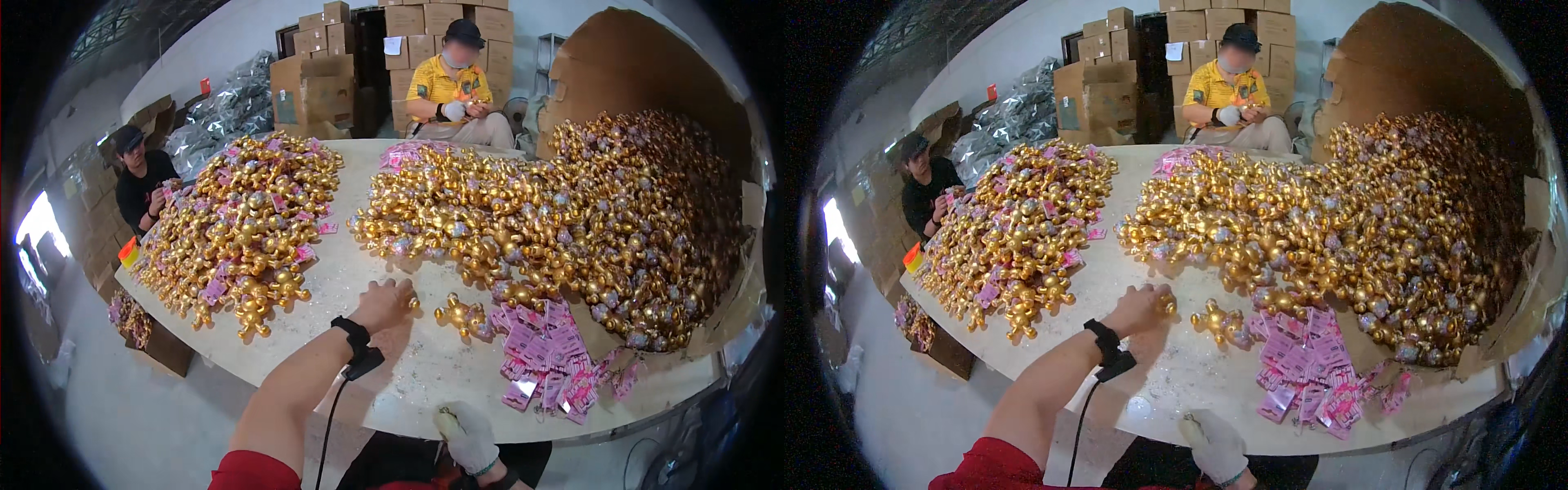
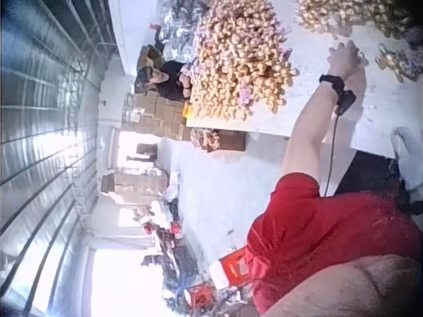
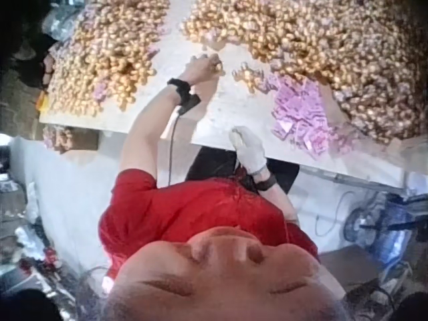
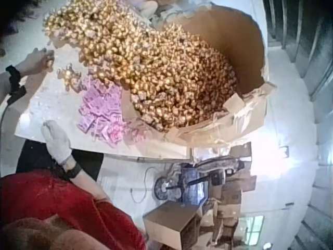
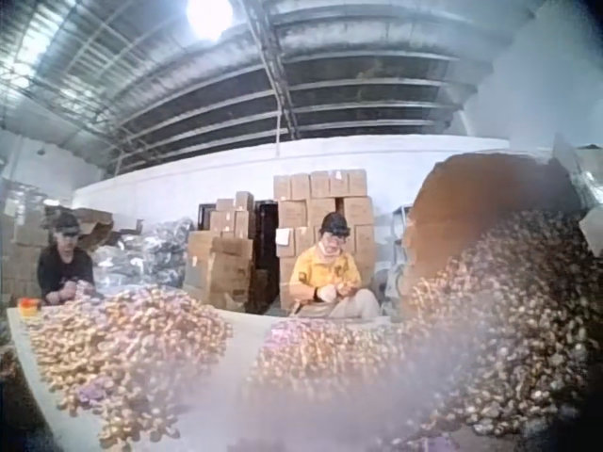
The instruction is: Manually assemble small gold-colored figurines and attach labels.
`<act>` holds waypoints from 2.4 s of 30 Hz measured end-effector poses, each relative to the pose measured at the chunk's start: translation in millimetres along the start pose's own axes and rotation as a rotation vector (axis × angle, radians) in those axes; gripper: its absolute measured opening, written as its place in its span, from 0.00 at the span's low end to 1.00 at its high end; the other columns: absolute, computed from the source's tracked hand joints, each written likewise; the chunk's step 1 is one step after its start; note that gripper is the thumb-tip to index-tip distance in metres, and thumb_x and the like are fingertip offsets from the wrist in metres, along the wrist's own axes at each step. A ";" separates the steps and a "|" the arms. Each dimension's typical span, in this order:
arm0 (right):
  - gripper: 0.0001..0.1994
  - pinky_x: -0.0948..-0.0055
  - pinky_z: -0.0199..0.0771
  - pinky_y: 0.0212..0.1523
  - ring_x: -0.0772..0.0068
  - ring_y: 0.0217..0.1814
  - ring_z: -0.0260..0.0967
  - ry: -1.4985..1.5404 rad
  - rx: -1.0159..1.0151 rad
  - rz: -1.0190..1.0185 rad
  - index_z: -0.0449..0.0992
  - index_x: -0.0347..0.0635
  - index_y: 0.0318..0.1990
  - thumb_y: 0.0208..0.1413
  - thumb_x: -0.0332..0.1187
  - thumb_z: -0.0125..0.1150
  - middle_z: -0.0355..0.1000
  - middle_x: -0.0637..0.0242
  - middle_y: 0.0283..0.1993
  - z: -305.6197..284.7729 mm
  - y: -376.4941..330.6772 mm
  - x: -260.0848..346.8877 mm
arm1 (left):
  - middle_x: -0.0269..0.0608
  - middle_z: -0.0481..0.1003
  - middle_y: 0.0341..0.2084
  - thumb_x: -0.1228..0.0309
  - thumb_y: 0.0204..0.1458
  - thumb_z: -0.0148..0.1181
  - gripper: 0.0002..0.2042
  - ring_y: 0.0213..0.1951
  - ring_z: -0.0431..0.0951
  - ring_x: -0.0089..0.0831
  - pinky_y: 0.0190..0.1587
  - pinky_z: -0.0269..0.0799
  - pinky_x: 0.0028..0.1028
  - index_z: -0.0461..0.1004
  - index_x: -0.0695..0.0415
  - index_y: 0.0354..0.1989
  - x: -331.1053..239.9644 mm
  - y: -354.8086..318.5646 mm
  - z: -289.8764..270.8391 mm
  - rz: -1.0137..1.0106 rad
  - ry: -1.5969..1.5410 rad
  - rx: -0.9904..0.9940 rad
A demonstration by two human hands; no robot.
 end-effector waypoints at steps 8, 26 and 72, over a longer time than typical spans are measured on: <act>0.13 0.70 0.68 0.39 0.65 0.35 0.71 0.203 0.132 0.254 0.73 0.39 0.41 0.54 0.38 0.53 0.72 0.55 0.32 7.2 -2.6 -24.8 | 0.46 0.72 0.36 0.64 0.54 0.53 0.16 0.36 0.75 0.39 0.41 0.74 0.37 0.65 0.61 0.46 23.1 -64.1 -7.0 -0.339 -1.831 -0.275; 0.08 0.60 0.69 0.28 0.54 0.28 0.69 -0.334 -0.092 -0.300 0.72 0.41 0.36 0.48 0.31 0.56 0.70 0.58 0.27 -32.8 -8.5 82.9 | 0.41 0.71 0.43 0.59 0.59 0.45 0.14 0.43 0.75 0.40 0.45 0.73 0.40 0.64 0.57 0.46 -88.5 -148.7 -15.6 -0.265 -2.307 -0.131; 0.11 0.75 0.61 0.23 0.72 0.25 0.62 0.727 0.241 0.301 0.71 0.37 0.30 0.54 0.37 0.51 0.68 0.61 0.30 9.6 -16.1 -5.5 | 0.43 0.69 0.40 0.60 0.54 0.55 0.20 0.37 0.77 0.38 0.40 0.76 0.36 0.60 0.60 0.47 -103.7 -147.3 1.4 -0.210 -2.069 -0.101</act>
Point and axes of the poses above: each hand's wrist, its own y-axis towards the middle knuckle, its own z-axis out of the palm, x = y × z, the point moved 10 cm from there along y, towards the middle knuckle
